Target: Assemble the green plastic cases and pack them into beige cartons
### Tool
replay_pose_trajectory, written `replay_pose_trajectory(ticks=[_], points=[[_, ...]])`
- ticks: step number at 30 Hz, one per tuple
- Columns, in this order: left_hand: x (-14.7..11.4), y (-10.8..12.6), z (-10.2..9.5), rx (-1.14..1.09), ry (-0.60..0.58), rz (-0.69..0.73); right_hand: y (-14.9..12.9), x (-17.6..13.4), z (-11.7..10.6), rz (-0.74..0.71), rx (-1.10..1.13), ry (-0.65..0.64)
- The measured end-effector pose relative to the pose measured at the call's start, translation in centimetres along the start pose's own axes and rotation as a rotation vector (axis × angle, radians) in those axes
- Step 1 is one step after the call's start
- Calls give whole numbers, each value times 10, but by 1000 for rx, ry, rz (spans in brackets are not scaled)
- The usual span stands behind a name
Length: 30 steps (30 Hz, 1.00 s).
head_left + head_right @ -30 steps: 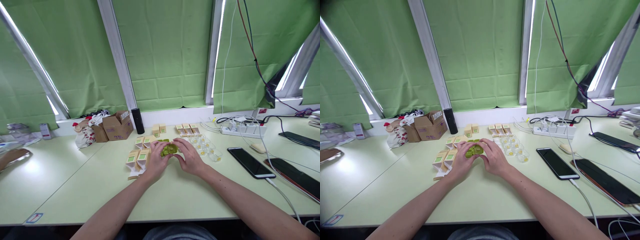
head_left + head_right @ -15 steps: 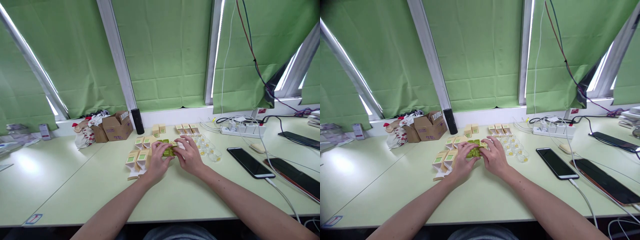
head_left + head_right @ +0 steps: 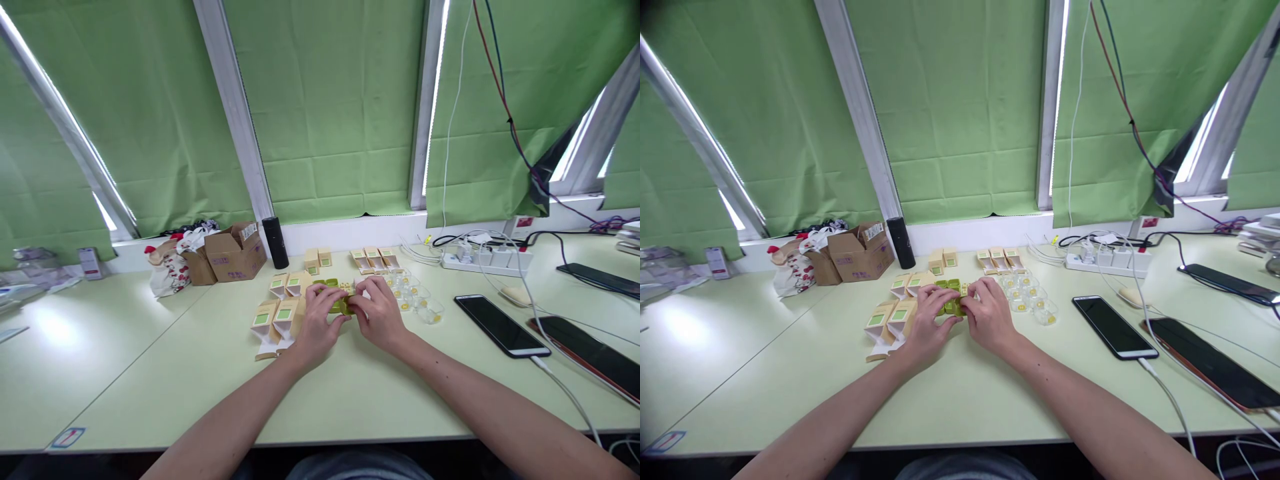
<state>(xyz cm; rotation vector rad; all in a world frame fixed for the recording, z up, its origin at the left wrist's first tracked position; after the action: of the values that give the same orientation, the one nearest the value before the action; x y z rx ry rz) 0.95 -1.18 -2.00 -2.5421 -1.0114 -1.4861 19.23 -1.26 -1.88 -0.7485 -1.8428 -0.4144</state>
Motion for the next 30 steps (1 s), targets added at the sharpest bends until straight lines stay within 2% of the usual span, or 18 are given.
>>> replay_pose_trajectory(ticks=[10,30], points=[[1,0,1,47,0,16,1,0,3,30,-4,-47],[1,-3,0,78,-1,-50,0,0,3,7,-3,-30]])
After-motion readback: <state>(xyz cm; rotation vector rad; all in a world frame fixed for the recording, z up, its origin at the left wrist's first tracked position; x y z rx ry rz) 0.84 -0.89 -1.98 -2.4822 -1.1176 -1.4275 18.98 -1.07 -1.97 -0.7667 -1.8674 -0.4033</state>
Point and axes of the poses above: each hand's wrist, its own x-axis towards the middle knuckle, its own z-axis out of the palm, y = z × x, the point moved 2 cm from there along x, towards the middle knuckle
